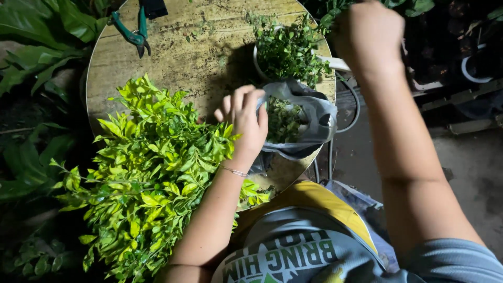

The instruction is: Pick and sort green leafy plants into a plastic bag at a workspace.

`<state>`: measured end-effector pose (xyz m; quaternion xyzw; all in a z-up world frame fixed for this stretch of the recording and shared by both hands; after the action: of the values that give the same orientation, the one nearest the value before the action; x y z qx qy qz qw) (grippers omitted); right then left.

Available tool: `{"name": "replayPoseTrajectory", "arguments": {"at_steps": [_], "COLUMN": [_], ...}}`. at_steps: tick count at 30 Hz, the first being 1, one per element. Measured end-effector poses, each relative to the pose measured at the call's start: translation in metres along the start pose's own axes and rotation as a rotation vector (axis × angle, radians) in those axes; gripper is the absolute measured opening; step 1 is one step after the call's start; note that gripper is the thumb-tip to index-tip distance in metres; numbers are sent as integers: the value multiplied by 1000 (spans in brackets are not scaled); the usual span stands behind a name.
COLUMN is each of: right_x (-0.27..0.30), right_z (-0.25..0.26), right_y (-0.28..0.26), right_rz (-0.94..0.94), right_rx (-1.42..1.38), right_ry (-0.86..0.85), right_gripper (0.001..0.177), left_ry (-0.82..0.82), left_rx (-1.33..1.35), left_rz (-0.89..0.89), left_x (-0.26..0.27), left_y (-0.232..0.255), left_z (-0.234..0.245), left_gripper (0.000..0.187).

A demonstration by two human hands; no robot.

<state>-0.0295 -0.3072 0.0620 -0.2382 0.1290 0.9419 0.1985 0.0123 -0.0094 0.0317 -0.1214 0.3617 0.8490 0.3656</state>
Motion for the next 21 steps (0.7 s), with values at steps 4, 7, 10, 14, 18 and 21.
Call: {"name": "replayPoseTrajectory", "arguments": {"at_steps": [4,7,10,14,18,21], "right_x": [-19,-16,-4,14,24,56], "right_z": [-67,-124,-173,-167,-48,-10], "right_y": [-33,-57,-66,-64,-49,-19], "right_rz": [35,15,9,15,-30,-142], "right_rx": [36,-61,-57,-104,-406,-560], "right_ry": [-23,-120,-216,-141,118,256], "right_gripper": [10,16,5,3,30,29], "left_ry": [83,-93,-196,-346,-603,-601], "left_rx": [-134,-214,-209,-189,-201,-130], "left_rz": [-25,26,79,86,137,183], "left_x": [1,7,8,11,17,19], "left_y": [-5,-14,-18,-24,-28,-25], "left_z": [-2,-11,-19,-29,-41,-41], "left_gripper": [44,60,67,83,84,92]}}
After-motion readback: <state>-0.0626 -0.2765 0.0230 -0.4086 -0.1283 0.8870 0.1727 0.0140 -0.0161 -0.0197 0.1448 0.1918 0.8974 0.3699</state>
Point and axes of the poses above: each hand's wrist, its own x-axis away from the middle knuckle, its own z-axis out of the back of the hand, y = z × x, the point moved 3 cm from there along -x, towards the middle knuckle, and after that the axes turned 5 degrees about y, right-handed, at the moved point
